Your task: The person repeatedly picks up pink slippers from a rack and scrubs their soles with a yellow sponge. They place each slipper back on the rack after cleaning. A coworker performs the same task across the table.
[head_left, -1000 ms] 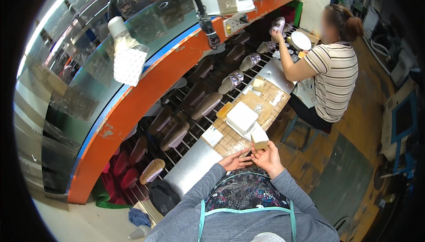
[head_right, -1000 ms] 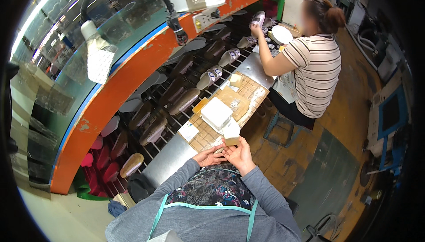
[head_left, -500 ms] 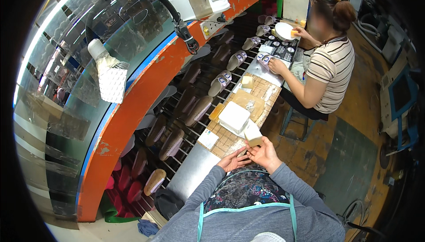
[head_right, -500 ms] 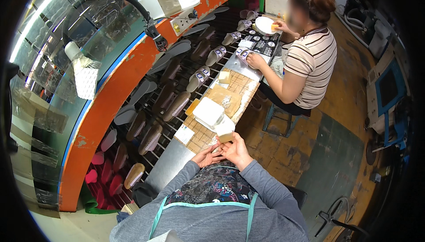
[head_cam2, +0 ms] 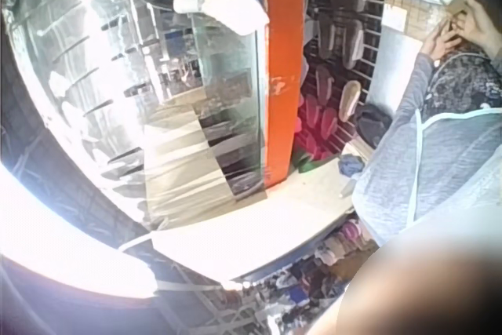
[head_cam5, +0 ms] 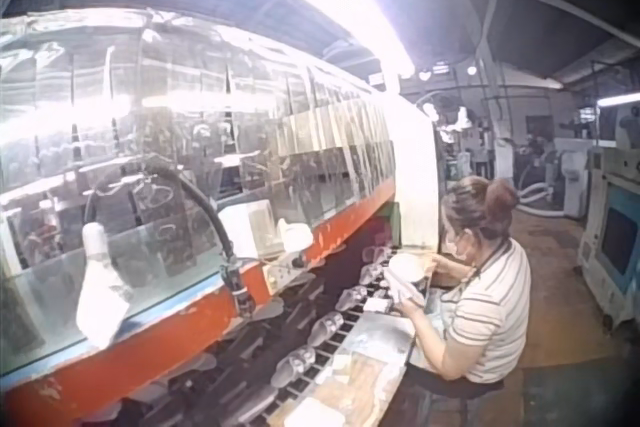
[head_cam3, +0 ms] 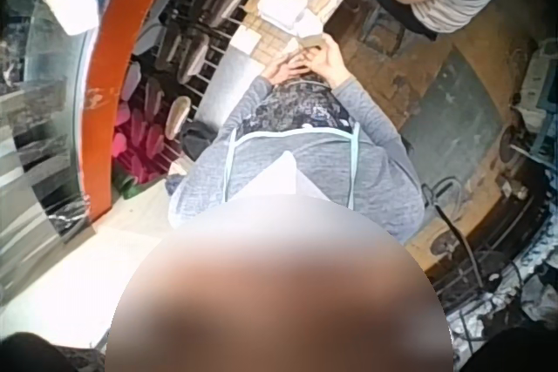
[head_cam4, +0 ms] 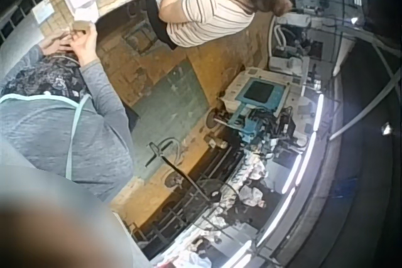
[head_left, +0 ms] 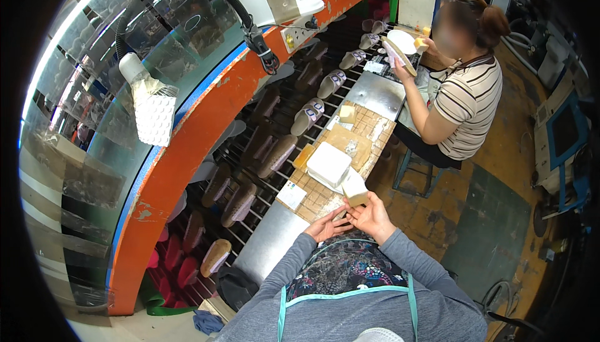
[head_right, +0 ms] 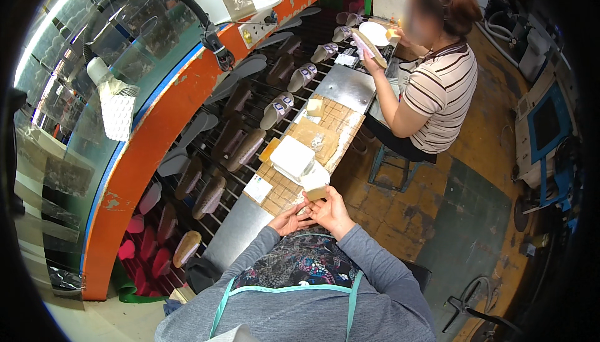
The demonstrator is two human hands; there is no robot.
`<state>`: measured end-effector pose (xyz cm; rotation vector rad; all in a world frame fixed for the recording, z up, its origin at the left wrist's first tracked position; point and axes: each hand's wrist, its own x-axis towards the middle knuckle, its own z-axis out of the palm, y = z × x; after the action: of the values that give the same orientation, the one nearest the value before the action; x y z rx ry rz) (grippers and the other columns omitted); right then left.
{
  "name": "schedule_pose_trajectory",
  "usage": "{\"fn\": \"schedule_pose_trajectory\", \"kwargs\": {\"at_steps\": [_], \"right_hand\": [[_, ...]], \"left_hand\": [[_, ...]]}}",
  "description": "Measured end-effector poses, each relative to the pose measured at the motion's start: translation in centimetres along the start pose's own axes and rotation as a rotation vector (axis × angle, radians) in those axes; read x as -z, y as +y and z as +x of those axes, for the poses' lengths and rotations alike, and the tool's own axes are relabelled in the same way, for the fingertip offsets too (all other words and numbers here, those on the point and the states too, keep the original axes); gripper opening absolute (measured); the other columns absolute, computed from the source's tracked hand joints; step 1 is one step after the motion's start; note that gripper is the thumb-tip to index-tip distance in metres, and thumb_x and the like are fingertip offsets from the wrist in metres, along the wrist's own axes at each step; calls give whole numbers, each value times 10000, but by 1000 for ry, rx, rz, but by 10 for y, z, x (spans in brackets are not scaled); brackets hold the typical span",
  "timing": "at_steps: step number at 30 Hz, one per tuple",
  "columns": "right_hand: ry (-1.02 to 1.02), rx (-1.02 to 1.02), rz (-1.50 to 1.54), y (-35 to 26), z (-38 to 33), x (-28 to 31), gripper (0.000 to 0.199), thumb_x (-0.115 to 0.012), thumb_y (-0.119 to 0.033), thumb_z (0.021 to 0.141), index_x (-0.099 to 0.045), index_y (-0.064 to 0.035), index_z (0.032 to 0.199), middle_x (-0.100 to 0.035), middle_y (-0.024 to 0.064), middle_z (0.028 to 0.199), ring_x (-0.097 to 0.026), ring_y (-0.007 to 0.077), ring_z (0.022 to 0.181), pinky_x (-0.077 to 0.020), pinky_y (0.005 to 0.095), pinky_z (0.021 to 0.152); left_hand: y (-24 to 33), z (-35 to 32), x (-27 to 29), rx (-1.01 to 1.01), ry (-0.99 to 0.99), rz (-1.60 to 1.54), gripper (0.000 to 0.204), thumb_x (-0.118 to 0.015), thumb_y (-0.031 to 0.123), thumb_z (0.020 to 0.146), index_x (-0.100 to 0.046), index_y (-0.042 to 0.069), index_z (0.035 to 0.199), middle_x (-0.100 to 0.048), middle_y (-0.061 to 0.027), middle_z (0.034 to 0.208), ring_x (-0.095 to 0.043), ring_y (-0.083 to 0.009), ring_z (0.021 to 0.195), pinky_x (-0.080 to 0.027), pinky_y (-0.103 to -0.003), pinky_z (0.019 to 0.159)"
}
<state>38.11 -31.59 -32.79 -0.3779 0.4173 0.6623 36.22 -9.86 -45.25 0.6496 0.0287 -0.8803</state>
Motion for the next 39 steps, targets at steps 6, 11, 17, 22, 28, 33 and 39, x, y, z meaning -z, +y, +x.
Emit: {"fn": "schedule_pose_trajectory", "kwargs": {"at_steps": [6,11,17,22,28,33,39], "right_hand": [[11,0,0,0,0,-1,452,-409,-388,990,-440,-72,1312,-595,182,1233,-574,253,1020,-438,400,856],[-5,8,-4,0,1,0,464,-414,-396,989,-436,-72,1321,-594,185,1232,-580,253,1009,-442,397,854],[10,10,9,1,3,2,463,-425,-396,988,-436,-78,1325,-596,185,1232,-583,248,1001,-452,396,845],[-6,2,8,1,3,3,458,-425,-397,988,-434,-88,1325,-593,184,1241,-582,247,998,-450,395,849],[12,9,1,2,3,3,459,-421,-403,991,-431,-89,1327,-594,177,1243,-576,248,1008,-443,393,849],[-2,14,-5,3,1,3,454,-421,-406,993,-432,-90,1318,-594,177,1243,-574,247,1016,-439,394,850],[10,29,-12,5,0,3,454,-421,-408,994,-432,-88,1315,-592,183,1241,-578,249,1018,-439,394,849]], "left_hand": [[1,-1,-2,6,1,4,653,-412,479,1016,-140,258,1566,-390,-147,1495,-438,-346,1340,-386,-425,1083],[1,-1,-1,4,7,-9,661,-413,478,1015,-125,257,1568,-377,-164,1503,-430,-361,1344,-385,-431,1083],[3,-2,-1,6,16,16,659,-418,472,1015,-132,253,1567,-375,-161,1505,-426,-362,1348,-391,-438,1079],[2,-2,-2,-4,5,3,655,-422,466,1014,-140,252,1566,-378,-154,1505,-433,-360,1343,-406,-436,1069],[3,-3,-3,2,0,0,638,-407,460,1021,-142,256,1565,-376,-157,1506,-427,-359,1349,-420,-422,1058],[2,-3,1,0,29,7,606,-396,454,1025,-199,226,1550,-438,-148,1452,-410,-394,1353,-359,-464,1092],[2,-1,7,17,-6,6,610,-374,459,1033,-144,268,1565,-341,-169,1534,-410,-361,1366,-429,-391,1035]]}}
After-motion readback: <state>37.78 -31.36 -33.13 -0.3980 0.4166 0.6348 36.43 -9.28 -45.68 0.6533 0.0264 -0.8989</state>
